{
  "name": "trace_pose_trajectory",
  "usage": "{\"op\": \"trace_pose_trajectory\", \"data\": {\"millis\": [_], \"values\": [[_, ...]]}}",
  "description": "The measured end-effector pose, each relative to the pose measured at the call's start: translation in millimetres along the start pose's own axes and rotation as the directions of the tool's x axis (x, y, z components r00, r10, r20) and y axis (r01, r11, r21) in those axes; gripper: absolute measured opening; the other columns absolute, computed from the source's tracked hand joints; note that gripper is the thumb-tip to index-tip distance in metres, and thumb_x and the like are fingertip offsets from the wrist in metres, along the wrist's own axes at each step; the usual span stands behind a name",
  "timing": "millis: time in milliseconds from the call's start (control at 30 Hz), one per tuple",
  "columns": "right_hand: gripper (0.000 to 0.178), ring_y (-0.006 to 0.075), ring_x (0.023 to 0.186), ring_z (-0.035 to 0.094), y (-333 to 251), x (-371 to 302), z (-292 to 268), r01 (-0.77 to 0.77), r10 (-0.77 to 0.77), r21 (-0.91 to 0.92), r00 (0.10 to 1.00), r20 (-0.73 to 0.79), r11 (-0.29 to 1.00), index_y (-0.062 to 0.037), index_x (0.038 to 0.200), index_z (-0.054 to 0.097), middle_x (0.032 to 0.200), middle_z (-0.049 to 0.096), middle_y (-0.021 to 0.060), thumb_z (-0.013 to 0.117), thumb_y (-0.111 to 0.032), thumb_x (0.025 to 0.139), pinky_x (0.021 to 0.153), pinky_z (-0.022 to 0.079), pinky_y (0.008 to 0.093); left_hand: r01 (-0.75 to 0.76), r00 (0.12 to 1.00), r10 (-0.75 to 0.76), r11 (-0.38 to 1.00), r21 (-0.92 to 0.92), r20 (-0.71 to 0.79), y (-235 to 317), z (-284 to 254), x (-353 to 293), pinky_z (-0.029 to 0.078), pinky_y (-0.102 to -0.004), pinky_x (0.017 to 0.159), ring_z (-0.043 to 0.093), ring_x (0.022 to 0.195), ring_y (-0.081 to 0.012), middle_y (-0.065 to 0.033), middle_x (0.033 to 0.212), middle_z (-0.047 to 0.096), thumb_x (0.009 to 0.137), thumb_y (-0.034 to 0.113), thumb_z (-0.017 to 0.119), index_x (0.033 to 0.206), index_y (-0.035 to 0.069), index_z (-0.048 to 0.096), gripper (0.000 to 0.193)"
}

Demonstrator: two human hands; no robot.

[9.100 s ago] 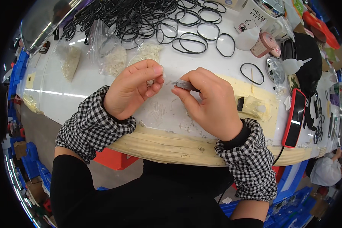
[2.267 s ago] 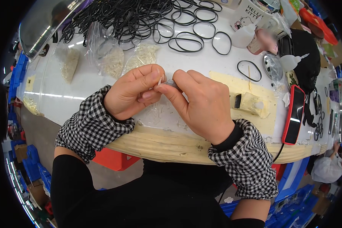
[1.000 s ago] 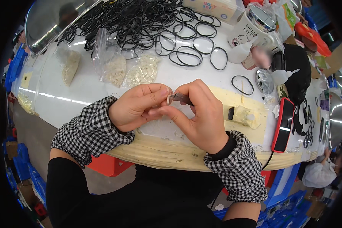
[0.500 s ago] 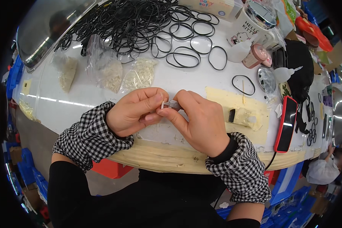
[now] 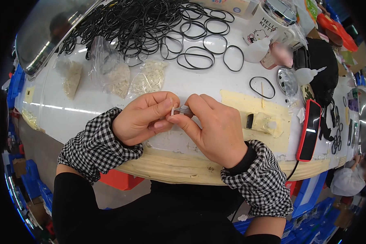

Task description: Assembling small plastic and metal components at a workbench.

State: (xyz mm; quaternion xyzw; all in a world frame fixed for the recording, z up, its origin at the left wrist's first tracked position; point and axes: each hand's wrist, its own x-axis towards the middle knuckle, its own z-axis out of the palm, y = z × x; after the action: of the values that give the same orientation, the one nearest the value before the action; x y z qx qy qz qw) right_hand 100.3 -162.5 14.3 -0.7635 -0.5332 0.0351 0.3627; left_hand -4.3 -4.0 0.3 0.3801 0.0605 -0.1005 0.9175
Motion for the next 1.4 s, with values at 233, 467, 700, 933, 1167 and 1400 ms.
{"op": "trace_pose_trajectory", "data": {"millis": [233, 467, 700, 933, 1167, 1400], "values": [[0.033, 0.0240, 0.050, 0.051, -1.5, 0.2, -2.0, 0.004, -0.004, -0.002, 0.998, 0.063, 1.000, -0.0054, 0.074, 0.052, 0.061, 0.051, 0.0068, 0.065, -0.035, 0.084, 0.045, 0.039, 0.0334, 0.002, 1.000, -0.002, 0.999, 0.053, 0.015, 0.2, -2.0, -2.0, 0.033, -0.0176, 0.060, 0.036, 0.063, -0.0030, 0.0026, 0.079, 0.045, 0.100, 0.025, 0.041, 0.095, 0.003, 0.050, 0.024], [0.033, 0.0232, 0.050, 0.051, -0.6, -0.4, -0.3, -0.004, 0.003, 0.016, 1.000, 0.014, 1.000, -0.0057, 0.074, 0.053, 0.060, 0.050, 0.0064, 0.065, -0.034, 0.084, 0.045, 0.039, 0.0331, -0.003, 1.000, 0.001, 0.998, 0.064, 0.024, 0.6, -0.3, -1.4, 0.034, -0.0182, 0.061, 0.036, 0.063, -0.0031, 0.0025, 0.079, 0.046, 0.100, 0.024, 0.042, 0.096, 0.003, 0.050, 0.023], [0.032, 0.0231, 0.049, 0.051, -0.3, -1.0, -0.1, 0.003, -0.003, 0.016, 1.000, 0.000, 1.000, -0.0057, 0.074, 0.053, 0.060, 0.049, 0.0060, 0.065, -0.034, 0.084, 0.044, 0.039, 0.0329, -0.013, 0.999, 0.011, 0.998, 0.068, 0.031, 0.4, -0.5, -0.8, 0.034, -0.0183, 0.061, 0.036, 0.063, -0.0032, 0.0027, 0.079, 0.045, 0.100, 0.024, 0.043, 0.096, 0.003, 0.050, 0.023], [0.031, 0.0225, 0.049, 0.051, -1.1, 0.4, -2.2, 0.011, -0.010, -0.003, 1.000, 0.022, 1.000, -0.0064, 0.075, 0.055, 0.061, 0.050, 0.0054, 0.066, -0.034, 0.083, 0.045, 0.039, 0.0324, -0.025, 1.000, 0.024, 0.996, 0.088, 0.020, 0.1, -0.6, -2.1, 0.032, -0.0176, 0.058, 0.035, 0.061, -0.0032, 0.0031, 0.077, 0.044, 0.099, 0.026, 0.043, 0.093, 0.004, 0.049, 0.024], [0.019, 0.0141, 0.050, 0.048, -13.3, -10.1, 13.3, 0.352, -0.328, -0.102, 0.925, 0.193, 0.930, -0.0124, 0.083, 0.062, 0.065, 0.044, 0.0008, 0.073, -0.020, 0.069, 0.045, 0.039, 0.0276, -0.144, 0.969, 0.168, 0.980, 0.137, -0.182, 20.3, -12.9, 4.3, 0.029, -0.0177, 0.055, 0.029, 0.059, -0.0048, 0.0026, 0.076, 0.043, 0.100, 0.030, 0.041, 0.089, 0.006, 0.049, 0.028], [0.022, 0.0198, 0.057, 0.056, -1.1, -6.7, 15.0, 0.168, -0.150, -0.144, 0.980, 0.128, 0.975, -0.0090, 0.092, 0.057, 0.075, 0.050, 0.0054, 0.061, -0.004, 0.071, 0.049, 0.045, 0.0310, -0.212, 0.892, 0.183, 0.977, -0.025, -0.414, 22.7, -6.0, 0.7, 0.053, -0.0165, 0.073, 0.060, 0.090, -0.0102, -0.0083, 0.098, 0.060, 0.093, 0.017, 0.056, 0.097, 0.000, 0.055, 0.018]]}}
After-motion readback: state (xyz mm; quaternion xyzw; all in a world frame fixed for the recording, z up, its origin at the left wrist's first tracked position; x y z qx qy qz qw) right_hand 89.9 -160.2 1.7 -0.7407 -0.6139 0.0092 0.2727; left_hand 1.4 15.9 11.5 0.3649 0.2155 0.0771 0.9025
